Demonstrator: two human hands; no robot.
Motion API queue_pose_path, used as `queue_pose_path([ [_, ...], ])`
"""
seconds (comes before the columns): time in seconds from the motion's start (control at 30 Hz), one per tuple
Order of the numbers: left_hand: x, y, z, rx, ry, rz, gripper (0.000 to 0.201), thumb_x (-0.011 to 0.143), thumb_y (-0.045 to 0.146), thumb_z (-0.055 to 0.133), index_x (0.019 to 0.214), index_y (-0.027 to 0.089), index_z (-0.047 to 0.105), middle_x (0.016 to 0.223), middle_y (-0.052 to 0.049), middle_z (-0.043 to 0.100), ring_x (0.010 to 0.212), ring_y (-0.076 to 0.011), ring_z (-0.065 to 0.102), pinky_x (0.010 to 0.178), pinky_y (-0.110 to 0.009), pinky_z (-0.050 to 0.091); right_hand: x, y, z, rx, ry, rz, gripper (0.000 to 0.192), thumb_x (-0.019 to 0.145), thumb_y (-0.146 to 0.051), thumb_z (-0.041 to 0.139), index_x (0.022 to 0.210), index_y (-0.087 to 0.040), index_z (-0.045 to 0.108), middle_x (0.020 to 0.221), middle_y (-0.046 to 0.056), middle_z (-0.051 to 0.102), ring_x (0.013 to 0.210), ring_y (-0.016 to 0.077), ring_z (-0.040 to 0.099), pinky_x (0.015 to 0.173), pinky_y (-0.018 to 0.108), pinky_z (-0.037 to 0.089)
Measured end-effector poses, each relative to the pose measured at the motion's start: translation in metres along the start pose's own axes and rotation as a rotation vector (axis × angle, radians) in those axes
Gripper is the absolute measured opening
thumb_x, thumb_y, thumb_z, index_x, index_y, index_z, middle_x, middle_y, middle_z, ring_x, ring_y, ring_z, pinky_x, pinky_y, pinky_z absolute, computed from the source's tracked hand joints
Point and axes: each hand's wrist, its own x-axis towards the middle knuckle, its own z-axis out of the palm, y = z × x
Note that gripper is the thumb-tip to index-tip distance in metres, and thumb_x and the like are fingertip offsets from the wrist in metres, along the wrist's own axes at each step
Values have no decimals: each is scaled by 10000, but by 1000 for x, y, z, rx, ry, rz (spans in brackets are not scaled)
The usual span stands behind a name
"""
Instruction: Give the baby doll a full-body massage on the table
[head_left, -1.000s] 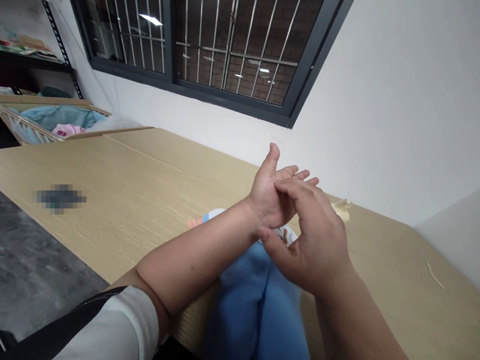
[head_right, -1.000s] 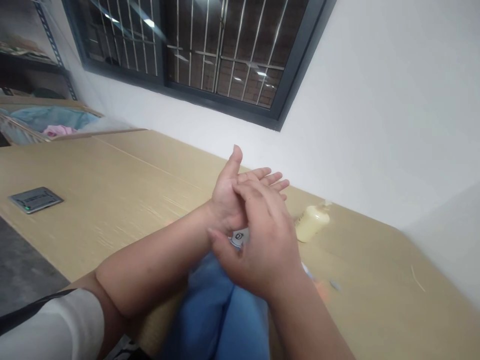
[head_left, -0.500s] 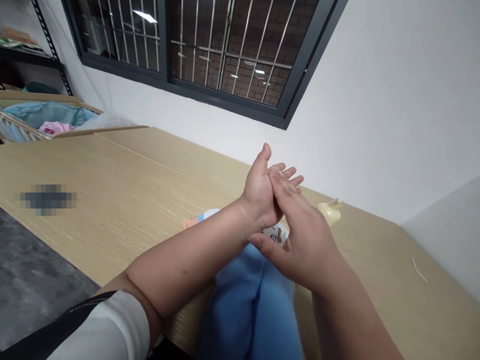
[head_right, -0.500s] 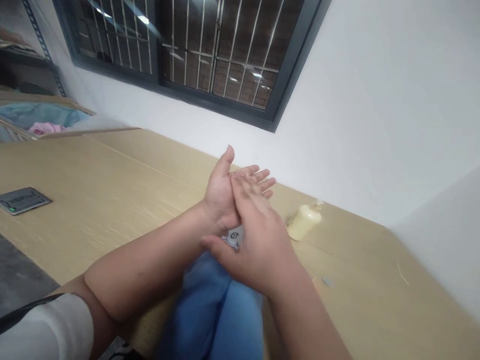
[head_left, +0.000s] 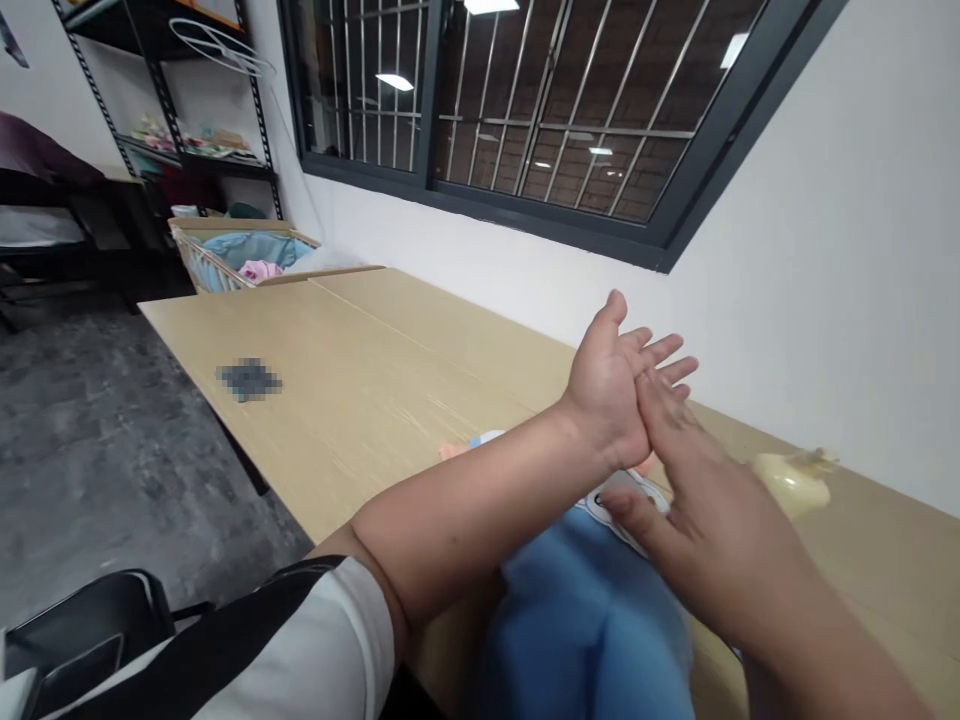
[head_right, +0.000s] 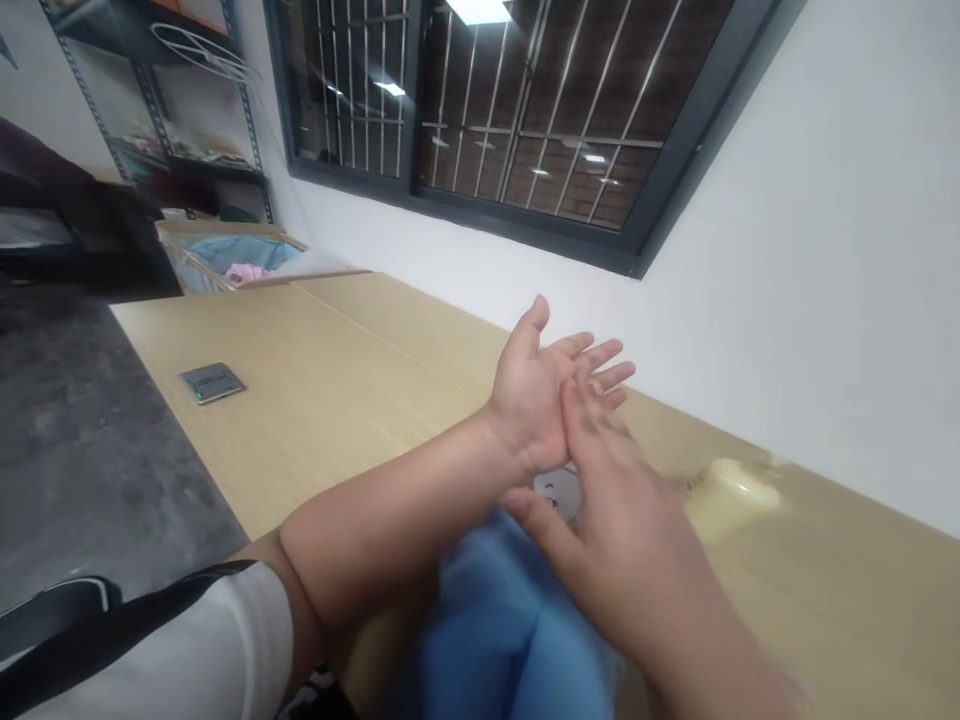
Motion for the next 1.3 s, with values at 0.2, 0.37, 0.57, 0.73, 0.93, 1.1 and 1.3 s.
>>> queue_pose_path([
  [0.2,-4,-4,5,94,45,-63,908,884,746,325,1575,158,284,1532,-170,481,1416,-317,462,1184,-445,312,-3,-37,-4,96,-20,62,1043,893,-767,444,1627,-175,-4,1684,133,151,1538,392,169,1178,630,336],
  [0.37,-2,17,-1,113,19,40,895,876,782,287,1545,188,321,1501,-158,511,1376,-326,508,1124,-465,382,-3,-39,-8,110,-113,62,1022,889,-733,511,1624,-273,-30,1692,73,143,1544,369,166,1188,632,320],
  [0.57,1,7,-4,146,41,139,833,886,769,283,1499,217,396,1479,-128,523,1390,-307,492,1091,-427,425,3,-23,0,193,-143,158,1031,891,-726,528,1625,-241,-10,1700,89,64,1560,346,77,1231,617,222],
  [0.73,2,-17,0,139,45,36,798,874,764,351,1457,227,442,1444,-137,550,1370,-321,510,1097,-457,420,3,-20,-5,246,-112,195,1144,833,-795,538,1622,-184,-21,1697,110,-16,1563,331,-19,1258,589,139],
  [0.93,11,5,-15,141,29,118,833,851,791,354,1460,229,443,1396,-145,572,1338,-341,531,1044,-461,469,3,-27,-10,345,-191,53,1124,844,-798,517,1623,-157,23,1697,81,-1,1570,273,-19,1283,492,83],
  [1.1,14,17,-19,152,42,187,811,836,776,387,1456,258,455,1415,-132,557,1364,-324,506,1082,-442,436,9,-23,2,422,-181,83,1083,872,-777,498,1621,-140,44,1696,99,4,1572,251,-16,1284,466,89],
  [1.3,20,-22,-21,198,60,55,801,800,801,452,1405,277,492,1389,-137,582,1361,-343,511,1106,-471,399,9,-17,12,397,-91,205,1200,813,-806,555,1616,-112,-6,1687,136,-71,1564,305,-86,1268,541,10],
])
